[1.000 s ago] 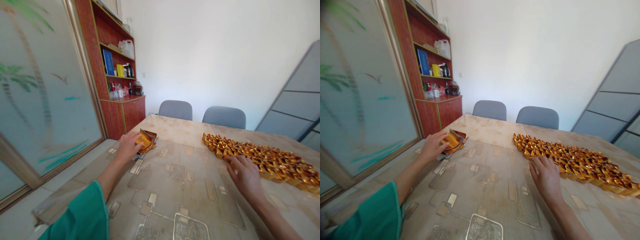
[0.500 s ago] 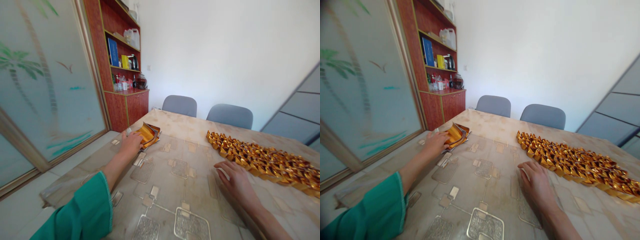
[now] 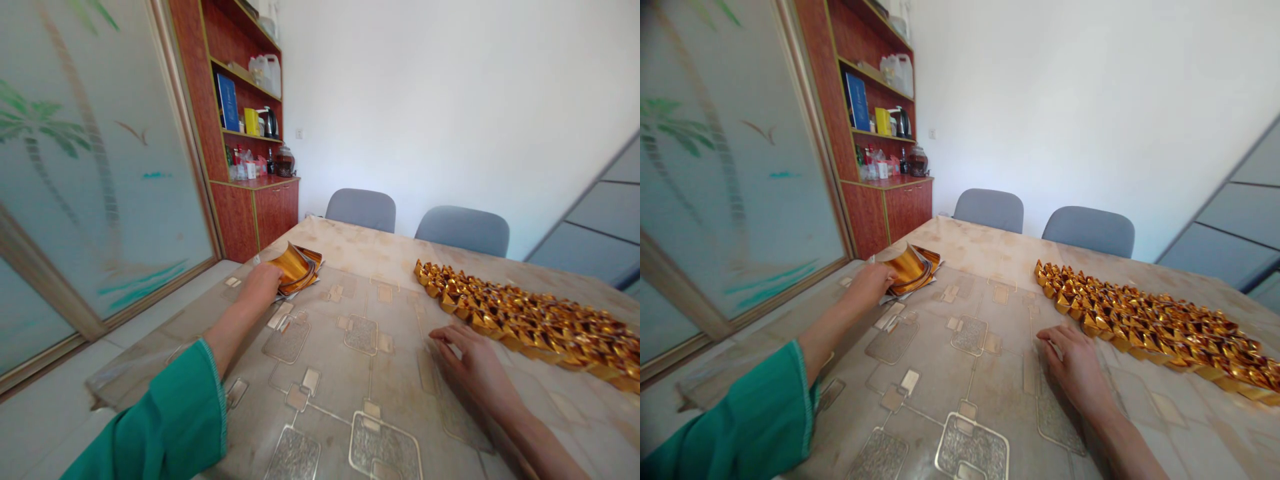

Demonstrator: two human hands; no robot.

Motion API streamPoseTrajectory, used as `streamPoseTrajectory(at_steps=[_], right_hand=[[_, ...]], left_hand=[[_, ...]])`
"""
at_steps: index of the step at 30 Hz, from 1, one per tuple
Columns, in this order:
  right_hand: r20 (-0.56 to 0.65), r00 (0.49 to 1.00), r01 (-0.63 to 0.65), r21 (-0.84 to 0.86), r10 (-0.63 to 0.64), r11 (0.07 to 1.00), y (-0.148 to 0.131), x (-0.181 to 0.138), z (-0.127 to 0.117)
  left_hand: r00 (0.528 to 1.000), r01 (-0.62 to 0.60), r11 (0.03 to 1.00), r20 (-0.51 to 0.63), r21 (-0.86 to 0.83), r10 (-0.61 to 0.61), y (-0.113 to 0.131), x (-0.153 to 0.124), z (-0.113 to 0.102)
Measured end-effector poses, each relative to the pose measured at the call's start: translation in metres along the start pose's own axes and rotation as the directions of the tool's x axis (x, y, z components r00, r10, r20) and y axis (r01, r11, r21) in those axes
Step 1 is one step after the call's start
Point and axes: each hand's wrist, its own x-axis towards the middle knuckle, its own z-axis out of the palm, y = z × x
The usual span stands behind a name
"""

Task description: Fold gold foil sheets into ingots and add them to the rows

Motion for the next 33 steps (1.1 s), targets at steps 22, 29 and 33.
streamPoseTrajectory(at_steps=[22, 29, 33], right_hand=[[0.0, 0.999, -0.044, 0.096, 0.044, 0.994, -0.012, 0.002, -0.006], [0.027, 0.999, -0.046, 0.085, 0.044, 0.995, -0.011, 0.001, -0.004], [0.021, 0.999, -0.037, 0.098, 0.035, 0.995, -0.01, 0.001, -0.004]], left_hand=[[0.948, 0.105, 0.992, -0.296, -0.065, -0.119, 0.004, -0.007, -0.013], [0.947, 0.068, 0.996, -0.311, -0.063, -0.084, 0.005, -0.006, -0.013], [0.951, 0.06, 0.996, -0.3, -0.062, -0.076, 0.007, -0.007, -0.013]])
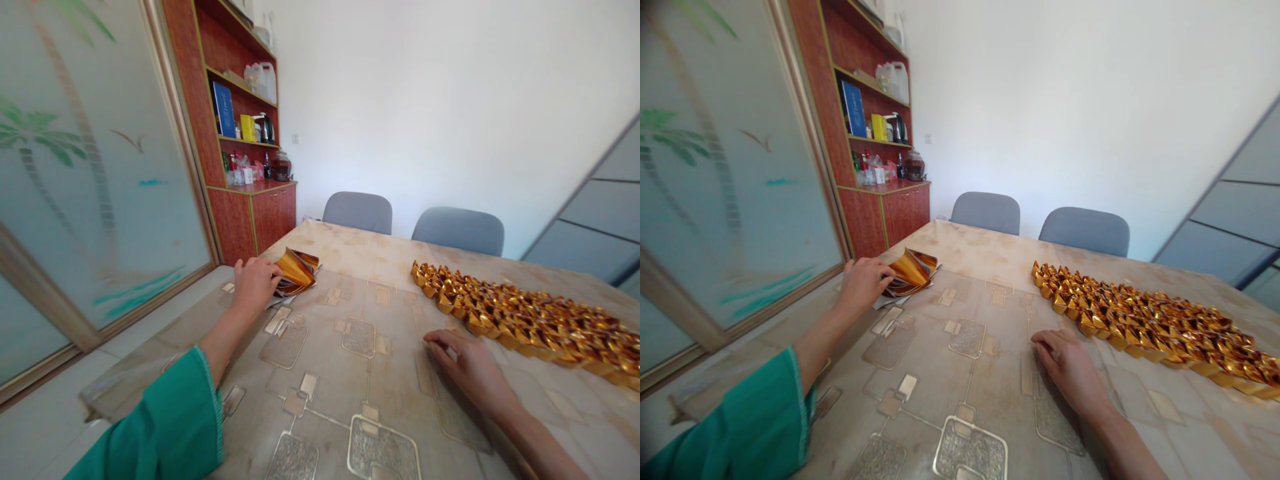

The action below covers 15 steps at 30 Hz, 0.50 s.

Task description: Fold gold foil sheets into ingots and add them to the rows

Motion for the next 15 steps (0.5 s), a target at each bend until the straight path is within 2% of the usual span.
streamPoseTrajectory(at_steps=[10, 15], right_hand=[[-0.024, 1.0, 0.002, 0.002, -0.002, 1.0, -0.0067, 0.0016, -0.0026], [-0.026, 0.999, -0.022, 0.034, 0.023, 0.999, -0.0062, 0.0011, -0.0006]], left_hand=[[1.0, -0.009, 0.999, -0.017, -0.047, 0.008, 0.0017, -0.0008, 0.0003], [0.994, -0.049, 0.992, -0.104, -0.112, 0.038, 0.005, -0.0016, -0.0034]])
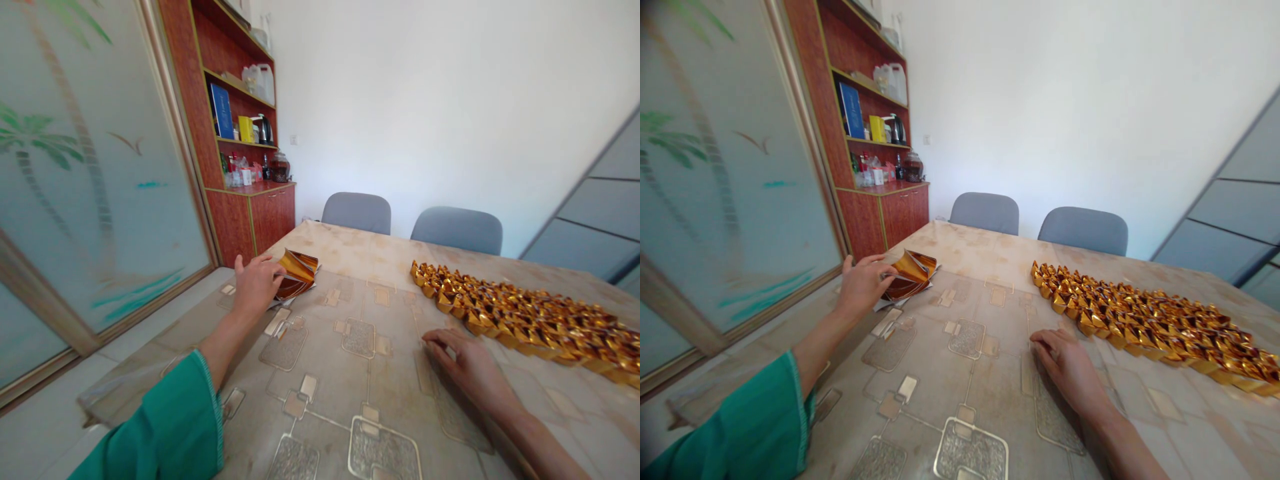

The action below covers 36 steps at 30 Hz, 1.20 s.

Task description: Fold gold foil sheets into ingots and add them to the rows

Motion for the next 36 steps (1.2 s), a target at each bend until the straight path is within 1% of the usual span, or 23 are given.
streamPoseTrajectory(at_steps=[3, 4, 5, 7, 10, 11, 13, 14, 15, 16, 18, 20, 22, 23, 24, 26, 27, 28, 30, 32, 34, 35, 36], right_hand=[[-0.01, 0.997, -0.07, 0.11, 0.071, 0.991, 0.0, 0.001, 0.001], [-0.011, 0.994, -0.102, 0.159, 0.105, 0.982, -0.001, 0.001, 0.001], [-0.004, 0.99, -0.134, 0.214, 0.138, 0.968, -0.003, 0.002, 0.001], [0.036, 0.98, -0.195, 0.334, 0.194, 0.922, -0.009, 0.003, -0.002], [0.157, 0.963, -0.269, 0.535, 0.218, 0.801, -0.025, 0.001, -0.006], [0.201, 0.959, -0.282, 0.61, 0.2, 0.741, -0.032, 0.0, -0.005], [0.28, 0.951, -0.302, 0.756, 0.13, 0.58, -0.043, -0.002, -0.002], [0.314, 0.943, -0.323, 0.791, 0.108, 0.519, -0.048, -0.003, 0.001], [0.33, 0.939, -0.335, 0.808, 0.099, 0.484, -0.052, -0.003, 0.003], [0.323, 0.941, -0.332, 0.813, 0.102, 0.478, -0.055, -0.003, 0.006], [0.227, 0.963, -0.27, 0.782, 0.147, 0.562, -0.056, -0.002, 0.009], [0.069, 0.975, -0.197, 0.711, 0.212, 0.675, -0.054, 0.0, 0.007], [-0.095, 0.965, -0.129, 0.637, 0.244, 0.76, -0.052, 0.0, 0.001], [-0.176, 0.963, -0.064, 0.59, 0.205, 0.805, -0.051, 0.0, -0.002], [-0.241, 0.963, 0.022, 0.525, 0.123, 0.851, -0.052, -0.002, -0.005], [-0.302, 0.943, 0.24, 0.322, -0.141, 0.916, -0.055, -0.005, -0.01], [-0.275, 0.922, 0.338, 0.223, -0.274, 0.914, -0.056, -0.007, -0.01], [-0.22, 0.901, 0.41, 0.15, -0.374, 0.9, -0.058, -0.008, -0.01], [-0.102, 0.866, 0.495, 0.047, -0.489, 0.867, -0.06, -0.011, -0.007], [0.001, 0.837, 0.547, -0.023, -0.547, 0.837, -0.06, -0.013, -0.002], [0.067, 0.81, 0.586, -0.07, -0.582, 0.808, -0.06, -0.015, 0.002], [0.09, 0.799, 0.6, -0.077, -0.594, 0.796, -0.061, -0.016, 0.004], [0.108, 0.788, 0.614, -0.072, -0.605, 0.786, -0.062, -0.018, 0.006]], left_hand=[[0.995, -0.086, 0.994, -0.063, -0.063, 0.082, 0.01, -0.004, -0.002], [0.987, -0.143, 0.985, -0.091, -0.101, 0.134, 0.015, -0.006, -0.002], [0.963, -0.24, 0.954, -0.166, -0.178, 0.211, 0.021, -0.01, -0.002], [0.884, -0.441, 0.842, -0.31, -0.31, 0.349, 0.036, -0.019, 0.0], [0.738, -0.667, 0.635, -0.467, -0.39, 0.488, 0.06, -0.038, 0.003], [0.703, -0.706, 0.583, -0.495, -0.401, 0.51, 0.068, -0.045, 0.003], [0.63, -0.775, 0.484, -0.546, -0.406, 0.551, 0.08, -0.058, 0.004], [0.601, -0.799, 0.449, -0.548, -0.401, 0.582, 0.084, -0.063, 0.004], [0.58, -0.814, 0.422, -0.545, -0.398, 0.605, 0.087, -0.067, 0.004], [0.558, -0.829, 0.396, -0.536, -0.395, 0.634, 0.089, -0.07, 0.005], [0.538, -0.839, 0.37, -0.504, -0.4, 0.676, 0.091, -0.072, 0.009], [0.581, -0.803, 0.392, -0.443, -0.45, 0.682, 0.093, -0.07, 0.013], [0.665, -0.715, 0.441, -0.331, -0.543, 0.67, 0.095, -0.069, 0.017], [0.711, -0.656, 0.469, -0.275, -0.591, 0.647, 0.096, -0.069, 0.019], [0.756, -0.594, 0.497, -0.228, -0.632, 0.614, 0.098, -0.069, 0.021], [0.841, -0.484, 0.543, -0.194, -0.686, 0.505, 0.101, -0.074, 0.025], [0.87, -0.447, 0.563, -0.19, -0.695, 0.456, 0.102, -0.077, 0.027], [0.884, -0.429, 0.58, -0.19, -0.693, 0.427, 0.102, -0.079, 0.029], [0.891, -0.418, 0.622, -0.166, -0.662, 0.422, 0.102, -0.084, 0.032], [0.897, -0.41, 0.687, -0.125, -0.6, 0.425, 0.1, -0.088, 0.033], [0.911, -0.381, 0.759, -0.075, -0.528, 0.406, 0.098, -0.09, 0.032], [0.909, -0.381, 0.778, -0.05, -0.5, 0.414, 0.098, -0.091, 0.03], [0.893, -0.401, 0.778, -0.014, -0.483, 0.451, 0.098, -0.092, 0.028]])
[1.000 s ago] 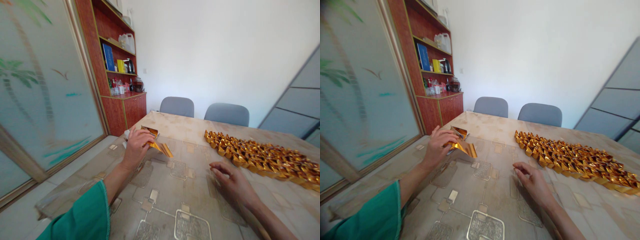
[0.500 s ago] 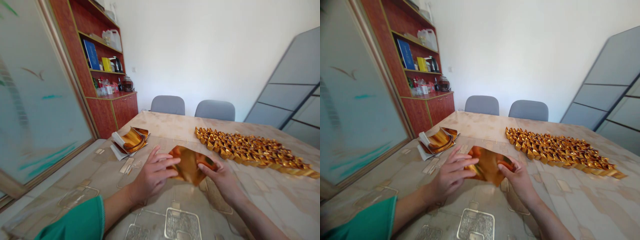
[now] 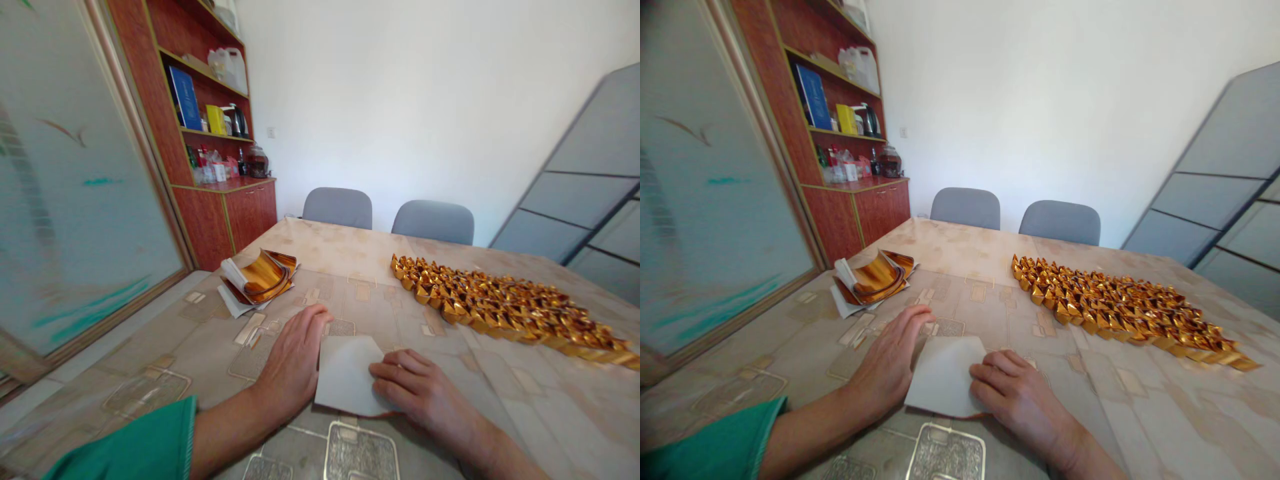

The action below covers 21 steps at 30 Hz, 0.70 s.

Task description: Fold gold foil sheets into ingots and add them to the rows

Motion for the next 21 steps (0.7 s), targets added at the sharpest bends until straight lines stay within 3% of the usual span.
streamPoseTrajectory(at_steps=[3, 6, 11, 16, 21], right_hand=[[0.034, 0.998, 0.049, 0.047, -0.051, 0.998, -0.008, 0.001, 0.001], [0.05, 0.996, 0.068, 0.063, -0.071, 0.996, -0.01, 0.002, -0.002], [-0.053, 0.985, -0.165, 0.004, 0.165, 0.986, 0.007, -0.006, -0.009], [-0.05, 0.999, -0.022, -0.048, 0.019, 0.999, 0.012, -0.01, -0.018], [0.004, 1.0, 0.02, -0.041, -0.02, 0.999, 0.006, -0.01, -0.02]], left_hand=[[0.947, -0.237, 0.969, 0.206, -0.071, 0.247, 0.006, -0.003, -0.004], [0.876, -0.382, 0.913, 0.258, -0.147, 0.408, 0.009, -0.005, -0.006], [0.885, -0.403, 0.908, 0.202, -0.118, 0.419, 0.005, -0.01, -0.002], [0.876, -0.456, 0.89, 0.182, 0.005, 0.447, 0.006, -0.016, -0.002], [0.887, -0.397, 0.918, 0.255, -0.002, 0.385, 0.016, -0.018, -0.01]])
